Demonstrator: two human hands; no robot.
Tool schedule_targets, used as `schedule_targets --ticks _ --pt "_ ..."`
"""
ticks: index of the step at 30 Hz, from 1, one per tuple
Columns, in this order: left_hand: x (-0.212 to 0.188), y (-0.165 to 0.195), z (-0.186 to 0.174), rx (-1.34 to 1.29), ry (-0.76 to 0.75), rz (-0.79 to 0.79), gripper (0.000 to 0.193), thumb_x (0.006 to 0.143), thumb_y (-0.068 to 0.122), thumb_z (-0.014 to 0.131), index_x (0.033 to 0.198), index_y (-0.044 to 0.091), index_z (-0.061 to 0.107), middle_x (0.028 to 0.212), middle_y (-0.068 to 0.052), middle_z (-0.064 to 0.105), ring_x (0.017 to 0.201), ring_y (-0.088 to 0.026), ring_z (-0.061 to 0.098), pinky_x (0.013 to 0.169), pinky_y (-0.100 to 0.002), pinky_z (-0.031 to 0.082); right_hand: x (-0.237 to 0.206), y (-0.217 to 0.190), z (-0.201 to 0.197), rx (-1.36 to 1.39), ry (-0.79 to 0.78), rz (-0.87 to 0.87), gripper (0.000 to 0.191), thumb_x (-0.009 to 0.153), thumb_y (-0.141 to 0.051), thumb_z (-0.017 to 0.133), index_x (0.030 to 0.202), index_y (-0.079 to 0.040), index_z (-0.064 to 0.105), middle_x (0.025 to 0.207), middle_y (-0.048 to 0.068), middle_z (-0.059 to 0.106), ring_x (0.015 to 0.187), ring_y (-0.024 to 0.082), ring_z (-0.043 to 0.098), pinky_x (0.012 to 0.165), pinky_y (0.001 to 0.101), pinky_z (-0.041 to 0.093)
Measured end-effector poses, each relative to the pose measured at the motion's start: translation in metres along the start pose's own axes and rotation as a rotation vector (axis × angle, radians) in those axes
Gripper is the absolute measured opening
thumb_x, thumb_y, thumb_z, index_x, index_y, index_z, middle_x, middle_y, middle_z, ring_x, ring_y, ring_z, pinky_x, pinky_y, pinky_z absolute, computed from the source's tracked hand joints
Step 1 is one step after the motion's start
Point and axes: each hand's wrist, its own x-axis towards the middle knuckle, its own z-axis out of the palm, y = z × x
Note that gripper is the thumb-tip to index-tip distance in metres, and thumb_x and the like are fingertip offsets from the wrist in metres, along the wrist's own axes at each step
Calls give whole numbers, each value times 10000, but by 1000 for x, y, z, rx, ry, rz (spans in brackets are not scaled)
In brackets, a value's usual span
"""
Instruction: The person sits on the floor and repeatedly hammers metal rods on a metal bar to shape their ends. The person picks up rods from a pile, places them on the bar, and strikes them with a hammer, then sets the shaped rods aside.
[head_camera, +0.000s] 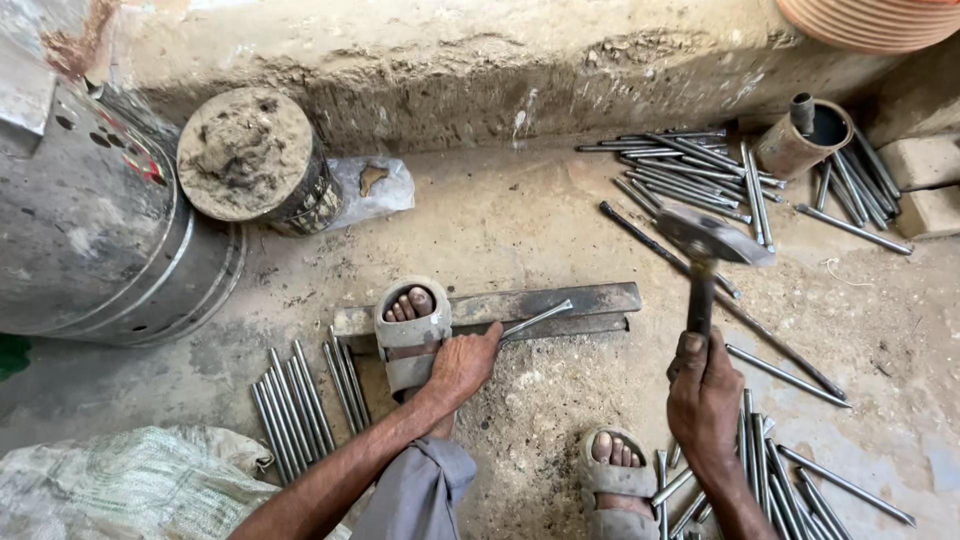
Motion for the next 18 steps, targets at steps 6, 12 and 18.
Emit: schedule_targets --ticks 6,12,18 --pt "3 7 -5 56 83 3 329 912 84 547 1234 25 513 689 -209 701 628 -382 732 499 -539 568 2 4 39 -356 -279 -107 464 1101 -484 392 1150 -80 616 604 133 605 449 274 546 453 483 468" --pt "11 -5 -1 67 124 25 214 947 77 516 1152 35 561 698 -193 706 651 -380 733 525 -535 574 11 -1 13 -69 -149 63 467 1094 -464 408 1074 -44 612 674 239 655 610 451 663 562 608 507" --pt "-4 -3 8 34 69 5 170 969 87 520 1118 22 569 702 -196 696 663 -379 731 536 -540 571 -13 10 59 -255 -195 -19 456 1068 -467 433 1200 -77 630 693 278 632 634 501 604 548 624 498"
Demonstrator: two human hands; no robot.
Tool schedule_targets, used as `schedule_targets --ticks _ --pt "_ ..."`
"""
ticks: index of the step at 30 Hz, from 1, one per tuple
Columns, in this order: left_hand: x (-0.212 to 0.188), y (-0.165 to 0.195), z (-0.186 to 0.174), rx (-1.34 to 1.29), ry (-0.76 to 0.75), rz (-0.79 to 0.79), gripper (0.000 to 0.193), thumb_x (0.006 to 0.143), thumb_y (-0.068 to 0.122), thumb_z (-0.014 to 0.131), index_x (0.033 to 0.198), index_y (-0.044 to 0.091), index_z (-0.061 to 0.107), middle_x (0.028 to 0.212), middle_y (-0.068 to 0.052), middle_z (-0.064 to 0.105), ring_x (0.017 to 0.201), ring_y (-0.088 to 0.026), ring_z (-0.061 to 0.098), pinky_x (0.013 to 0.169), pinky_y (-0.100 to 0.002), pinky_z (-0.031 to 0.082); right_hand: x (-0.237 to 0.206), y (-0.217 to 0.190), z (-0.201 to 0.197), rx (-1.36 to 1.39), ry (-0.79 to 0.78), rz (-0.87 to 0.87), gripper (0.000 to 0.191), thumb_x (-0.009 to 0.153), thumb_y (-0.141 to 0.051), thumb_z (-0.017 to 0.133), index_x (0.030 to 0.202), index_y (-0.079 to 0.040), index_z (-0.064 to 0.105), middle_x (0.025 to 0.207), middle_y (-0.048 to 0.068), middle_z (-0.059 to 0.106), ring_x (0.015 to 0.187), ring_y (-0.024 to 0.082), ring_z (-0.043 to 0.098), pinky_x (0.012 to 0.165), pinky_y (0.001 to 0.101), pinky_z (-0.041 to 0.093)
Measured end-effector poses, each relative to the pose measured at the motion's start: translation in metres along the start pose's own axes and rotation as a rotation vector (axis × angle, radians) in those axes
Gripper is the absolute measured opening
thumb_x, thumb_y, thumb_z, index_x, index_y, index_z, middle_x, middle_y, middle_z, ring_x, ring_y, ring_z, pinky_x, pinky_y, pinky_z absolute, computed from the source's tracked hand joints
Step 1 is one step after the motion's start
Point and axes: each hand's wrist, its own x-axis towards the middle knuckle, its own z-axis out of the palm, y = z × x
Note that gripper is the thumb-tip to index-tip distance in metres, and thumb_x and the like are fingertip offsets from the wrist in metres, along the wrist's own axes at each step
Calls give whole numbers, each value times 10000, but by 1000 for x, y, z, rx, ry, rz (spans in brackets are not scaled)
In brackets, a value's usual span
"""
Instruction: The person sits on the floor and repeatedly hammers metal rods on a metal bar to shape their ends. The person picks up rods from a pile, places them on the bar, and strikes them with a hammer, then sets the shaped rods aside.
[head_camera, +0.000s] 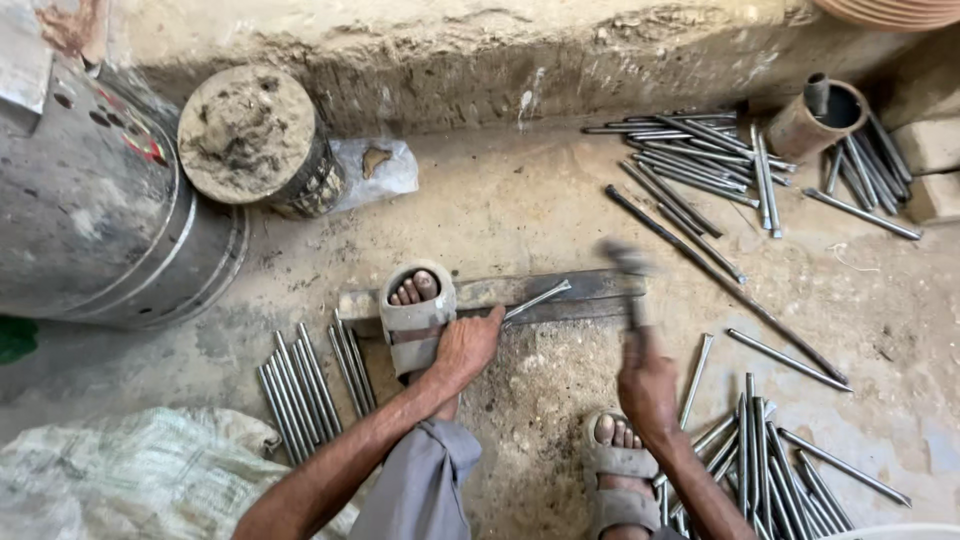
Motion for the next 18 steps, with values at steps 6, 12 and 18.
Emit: schedule_targets --ticks 6,12,18 --pt "12 5 -12 2 64 1 215 927 69 534 1137 33 564 691 -211 700 645 -391 731 526 -547 573 48 -5 -25 -82 -136 -107 524 1089 -498 385 1223 -42 606 622 195 655 492 335 617 499 531 506" --pt "8 -2 -10 -24 13 -17 136 978 85 515 1094 26 555 696 -206 707 649 -386 732 543 -538 575 16 -30 -32 323 68 -45 532 1110 -478 306 1259 -38 564 560 169 562 343 196 439 243 432 379" --pt "5 6 -5 -13 40 9 131 954 92 534 1068 37 567 681 -200 702 652 -385 731 541 -545 574 -3 -12 -22 -98 -230 20 507 1113 -484 389 1232 -38 597 495 149 597 352 194 479 330 404 362"
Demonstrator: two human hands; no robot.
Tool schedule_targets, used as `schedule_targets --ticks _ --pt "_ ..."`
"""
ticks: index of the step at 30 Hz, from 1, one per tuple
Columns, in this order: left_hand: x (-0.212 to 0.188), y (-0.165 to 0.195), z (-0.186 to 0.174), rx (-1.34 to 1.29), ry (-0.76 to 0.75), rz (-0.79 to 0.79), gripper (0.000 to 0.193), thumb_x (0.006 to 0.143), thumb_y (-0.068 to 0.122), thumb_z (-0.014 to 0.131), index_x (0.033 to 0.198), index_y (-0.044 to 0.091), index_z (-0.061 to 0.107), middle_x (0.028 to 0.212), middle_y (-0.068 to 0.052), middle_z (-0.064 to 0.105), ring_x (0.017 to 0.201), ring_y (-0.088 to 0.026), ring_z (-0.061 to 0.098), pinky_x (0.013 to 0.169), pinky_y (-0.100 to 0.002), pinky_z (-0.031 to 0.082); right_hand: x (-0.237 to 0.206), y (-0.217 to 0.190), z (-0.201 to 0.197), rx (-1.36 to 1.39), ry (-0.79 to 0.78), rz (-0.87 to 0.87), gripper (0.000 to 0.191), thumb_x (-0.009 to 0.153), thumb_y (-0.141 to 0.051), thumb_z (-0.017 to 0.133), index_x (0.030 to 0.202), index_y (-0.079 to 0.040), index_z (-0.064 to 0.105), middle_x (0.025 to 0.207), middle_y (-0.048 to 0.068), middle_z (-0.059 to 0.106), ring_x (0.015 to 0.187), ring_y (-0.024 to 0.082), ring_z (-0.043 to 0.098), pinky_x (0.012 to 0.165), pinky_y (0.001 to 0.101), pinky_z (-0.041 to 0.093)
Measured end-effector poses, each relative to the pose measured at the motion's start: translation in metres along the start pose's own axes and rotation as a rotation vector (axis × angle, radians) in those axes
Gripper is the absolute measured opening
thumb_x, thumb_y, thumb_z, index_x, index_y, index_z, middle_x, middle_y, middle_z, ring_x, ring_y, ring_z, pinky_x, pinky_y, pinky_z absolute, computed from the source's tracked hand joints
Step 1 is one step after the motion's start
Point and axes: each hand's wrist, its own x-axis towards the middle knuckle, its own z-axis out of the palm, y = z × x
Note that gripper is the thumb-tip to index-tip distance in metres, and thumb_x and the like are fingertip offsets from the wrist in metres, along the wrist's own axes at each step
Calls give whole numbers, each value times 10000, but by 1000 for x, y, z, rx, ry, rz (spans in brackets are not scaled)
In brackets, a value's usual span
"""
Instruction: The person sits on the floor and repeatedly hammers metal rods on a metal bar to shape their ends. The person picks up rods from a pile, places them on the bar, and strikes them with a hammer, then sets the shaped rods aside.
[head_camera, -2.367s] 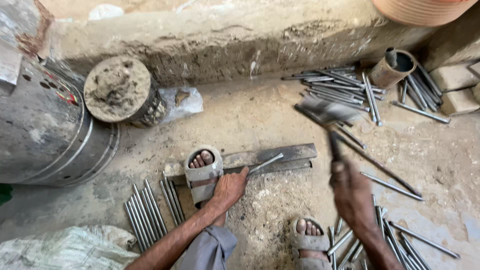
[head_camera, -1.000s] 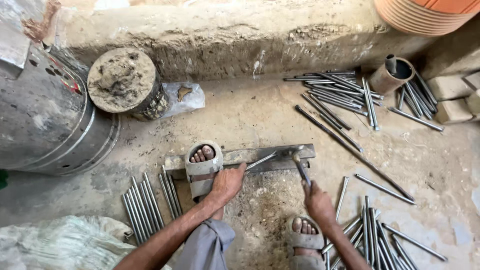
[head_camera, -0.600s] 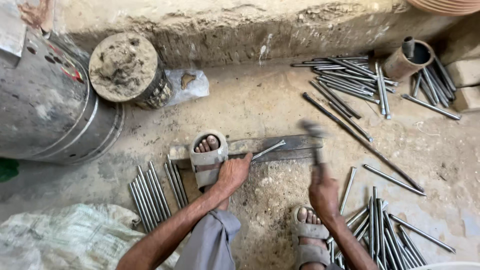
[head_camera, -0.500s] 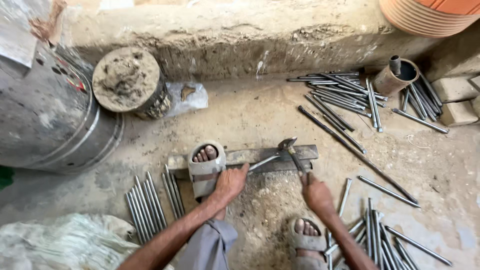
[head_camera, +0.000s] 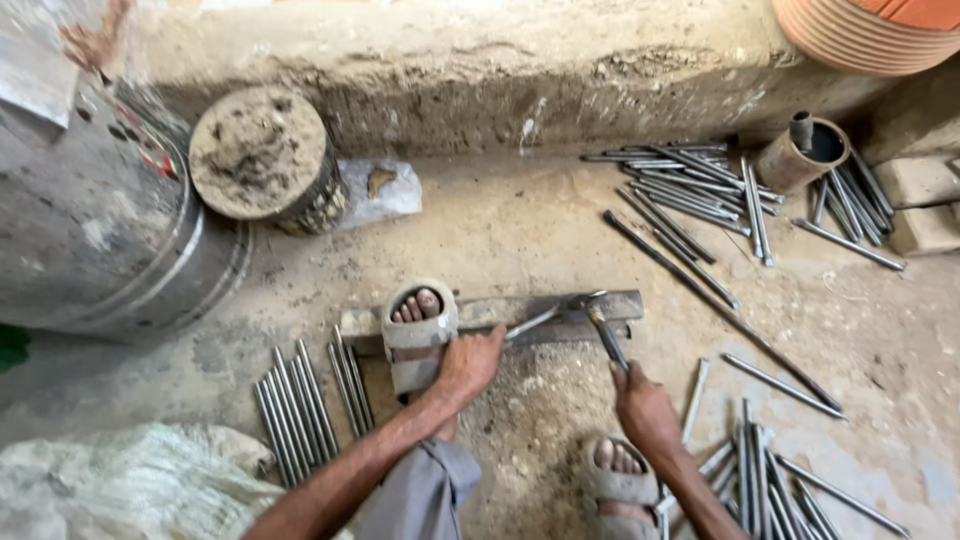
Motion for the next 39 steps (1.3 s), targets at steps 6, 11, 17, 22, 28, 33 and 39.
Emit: schedule_targets --ticks 6,11,17,22,28,33,39 --pt "2 -8 0 -19 72 20 156 960 99 532 1090 23 572 683 -194 702 641 -378 730 528 -535 579 0 -10 -6 209 188 -8 478 1093 -443 371 1173 -25 589 607 262 625 497 435 605 453 601 469" --pt "-1 -5 0 14 46 4 130 955 116 552 1062 47 578 679 -195 702 646 -382 728 530 -538 563 2 2 9 -18 -62 -10 445 1080 -432 376 1190 -41 559 600 228 656 531 409 650 512 583 524" --pt "3 -6 -14 57 39 69 233 956 82 562 1171 1 526 624 -162 666 552 -334 708 436 -491 549 30 44 40 15 153 -147 525 1087 -515 389 1130 -37 602 590 165 618 477 353 603 479 510 462" --pt "-8 -6 -21 -174 -39 76 191 1074 198 520 1178 38 526 555 -74 585 414 -211 574 350 -398 492 26 54 66 260 -7 140 605 1092 -537 305 1105 -34 641 608 96 572 481 232 502 406 465 463" --pt "-12 -4 -21 -202 101 185 272 1086 227 549 1263 21 536 547 -41 555 405 -146 513 349 -374 449 19 50 73 253 48 142 651 1045 -567 283 1232 -25 590 516 105 597 373 184 550 351 400 463" --pt "-12 -7 -21 -195 162 243 327 1043 190 598 1297 -7 541 541 -52 557 395 -166 524 340 -368 452 21 49 82 292 62 174 651 1053 -574 279 1193 -37 620 542 81 590 395 172 516 345 407 467" --pt "-12 -9 -16 -192 227 282 338 1022 202 605 1263 -29 555 561 -62 556 418 -145 501 368 -365 450 23 57 90 312 70 171 628 1066 -556 303 1167 -28 628 546 103 593 398 177 535 354 401 464"
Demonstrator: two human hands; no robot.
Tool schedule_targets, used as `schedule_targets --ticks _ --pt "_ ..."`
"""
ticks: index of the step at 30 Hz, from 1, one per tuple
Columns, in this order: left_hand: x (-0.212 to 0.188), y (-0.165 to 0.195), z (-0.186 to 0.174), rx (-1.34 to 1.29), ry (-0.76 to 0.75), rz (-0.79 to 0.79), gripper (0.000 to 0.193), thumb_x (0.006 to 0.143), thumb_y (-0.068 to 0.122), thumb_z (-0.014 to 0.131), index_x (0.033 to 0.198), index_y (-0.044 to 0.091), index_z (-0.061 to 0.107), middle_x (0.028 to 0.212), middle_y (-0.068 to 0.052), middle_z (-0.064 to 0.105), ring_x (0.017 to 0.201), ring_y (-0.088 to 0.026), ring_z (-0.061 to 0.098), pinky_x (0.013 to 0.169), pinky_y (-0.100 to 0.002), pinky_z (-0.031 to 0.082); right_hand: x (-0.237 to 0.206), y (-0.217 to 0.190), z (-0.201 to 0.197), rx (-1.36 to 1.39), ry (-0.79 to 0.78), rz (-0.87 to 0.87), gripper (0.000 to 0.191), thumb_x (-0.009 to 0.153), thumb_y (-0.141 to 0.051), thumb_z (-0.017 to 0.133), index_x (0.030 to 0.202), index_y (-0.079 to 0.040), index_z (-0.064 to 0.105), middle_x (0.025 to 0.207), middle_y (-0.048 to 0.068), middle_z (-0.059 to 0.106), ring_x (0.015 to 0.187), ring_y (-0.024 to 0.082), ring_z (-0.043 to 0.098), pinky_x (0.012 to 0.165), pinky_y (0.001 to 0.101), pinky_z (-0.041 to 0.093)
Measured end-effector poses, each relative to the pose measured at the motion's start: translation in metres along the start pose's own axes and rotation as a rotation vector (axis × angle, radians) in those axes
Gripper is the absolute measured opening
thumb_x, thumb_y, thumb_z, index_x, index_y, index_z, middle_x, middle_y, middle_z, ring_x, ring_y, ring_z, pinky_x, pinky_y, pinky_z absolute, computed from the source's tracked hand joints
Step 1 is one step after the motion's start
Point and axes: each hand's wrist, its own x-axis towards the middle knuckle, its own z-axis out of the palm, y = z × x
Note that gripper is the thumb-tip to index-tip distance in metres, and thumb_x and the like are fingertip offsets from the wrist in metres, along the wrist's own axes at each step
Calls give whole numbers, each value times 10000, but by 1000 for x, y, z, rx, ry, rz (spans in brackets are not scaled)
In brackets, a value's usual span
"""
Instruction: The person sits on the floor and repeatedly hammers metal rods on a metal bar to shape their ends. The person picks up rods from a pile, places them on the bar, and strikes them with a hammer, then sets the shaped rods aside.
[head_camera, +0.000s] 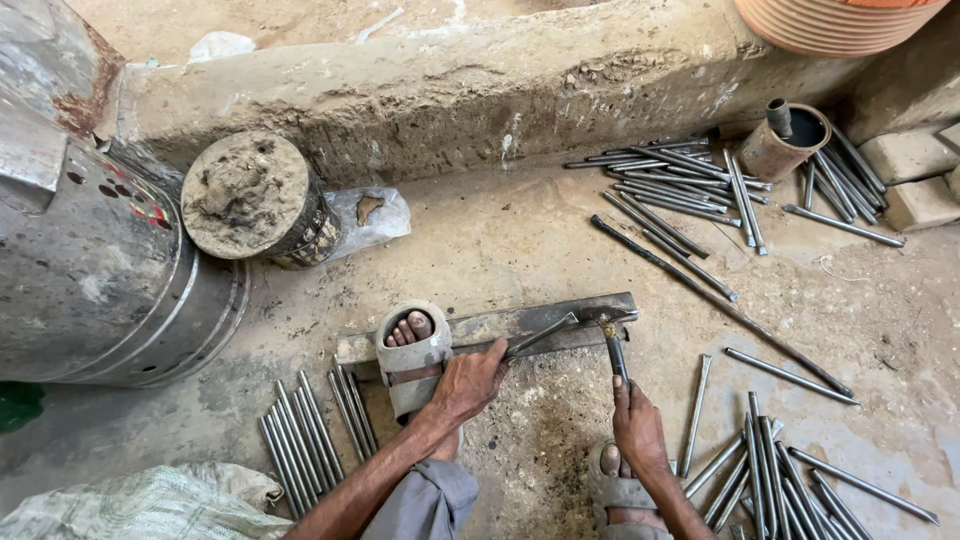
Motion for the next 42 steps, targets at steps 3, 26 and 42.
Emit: schedule_targets --ticks 3,26,42 --pt "-1 -1 3 -79 -86 -47 229 1080 220 551 1166 8 564 593 -60 558 402 -191 512 337 -367 458 1 1 1 -3 14 -10 621 1056 -548 302 1194 -30 615 551 122 608 396 193 554 349 410 469" --pt "3 -3 9 -73 -332 -218 233 1133 249 430 1100 32 507 577 18 467 381 -104 401 280 -310 359 6 0 -8 53 -61 -5 648 1094 -557 305 1175 -21 661 611 40 553 435 102 441 358 333 432" --pt "16 11 2 -33 -444 -391 219 1030 133 537 1162 -35 492 637 -134 638 559 -317 690 490 -482 570 -41 -66 -44 220 143 -377 491 1085 -438 319 1149 -23 572 537 3 527 332 83 432 209 297 370"
